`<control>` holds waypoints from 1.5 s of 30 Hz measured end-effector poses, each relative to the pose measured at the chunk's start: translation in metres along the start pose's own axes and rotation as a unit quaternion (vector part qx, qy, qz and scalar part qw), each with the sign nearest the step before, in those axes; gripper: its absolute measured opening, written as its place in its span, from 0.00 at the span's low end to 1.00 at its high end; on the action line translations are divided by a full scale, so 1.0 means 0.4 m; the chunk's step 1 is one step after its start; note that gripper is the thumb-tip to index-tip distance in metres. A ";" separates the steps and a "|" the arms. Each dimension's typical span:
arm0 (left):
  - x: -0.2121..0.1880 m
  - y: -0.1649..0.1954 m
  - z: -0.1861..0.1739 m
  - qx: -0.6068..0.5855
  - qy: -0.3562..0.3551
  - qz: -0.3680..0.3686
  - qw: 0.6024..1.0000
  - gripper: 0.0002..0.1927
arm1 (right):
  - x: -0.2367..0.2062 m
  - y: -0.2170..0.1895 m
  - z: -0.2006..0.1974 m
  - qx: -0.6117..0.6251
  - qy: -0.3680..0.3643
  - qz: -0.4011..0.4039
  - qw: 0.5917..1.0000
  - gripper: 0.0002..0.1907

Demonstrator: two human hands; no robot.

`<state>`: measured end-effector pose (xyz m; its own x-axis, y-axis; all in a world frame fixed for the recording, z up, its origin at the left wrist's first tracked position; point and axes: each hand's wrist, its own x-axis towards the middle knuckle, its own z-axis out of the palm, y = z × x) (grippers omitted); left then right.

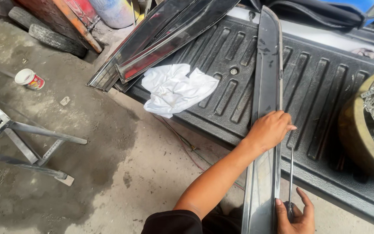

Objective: The person holds a long chrome car window trim strip on a pickup truck bed and runs a small blade along its edge, scraping residue off the strip while steadying it with the other hand. They work the blade along the length of the strip, repositioning it as they go.

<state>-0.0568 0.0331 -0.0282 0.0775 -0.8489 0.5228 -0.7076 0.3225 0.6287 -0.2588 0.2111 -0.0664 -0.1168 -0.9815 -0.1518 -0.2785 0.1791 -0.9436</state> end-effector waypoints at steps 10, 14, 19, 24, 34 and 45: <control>0.009 -0.029 0.021 -0.020 -0.023 -0.072 0.997 0.14 | -0.066 -0.180 -0.061 -0.296 -0.020 -0.138 0.945 0.17; 0.011 -0.024 -0.001 -0.071 -0.010 -0.063 0.995 0.12 | -0.070 -0.244 -0.051 -0.312 -0.024 -0.183 0.932 0.17; 0.018 0.001 -0.022 -0.033 -0.030 -0.097 0.994 0.13 | -0.069 -0.305 -0.056 -0.357 -0.064 -0.131 0.923 0.19; 0.024 0.013 -0.030 -0.014 -0.051 -0.105 0.993 0.13 | -0.041 -0.332 -0.054 -0.384 -0.074 -0.149 0.908 0.22; 0.029 -0.019 -0.013 -0.004 -0.068 -0.109 0.992 0.13 | 0.021 -0.399 -0.056 -0.421 -0.104 -0.145 0.889 0.21; 0.044 -0.054 -0.015 -0.026 -0.098 -0.091 0.991 0.13 | 0.030 -0.407 -0.046 -0.439 -0.107 -0.126 0.883 0.22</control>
<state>-0.0357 0.0136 -0.0290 0.0595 -0.9585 0.2789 -0.6572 0.1727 0.7336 -0.2325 0.1714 0.0907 0.2108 -0.9712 -0.1107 -0.9126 -0.1549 -0.3783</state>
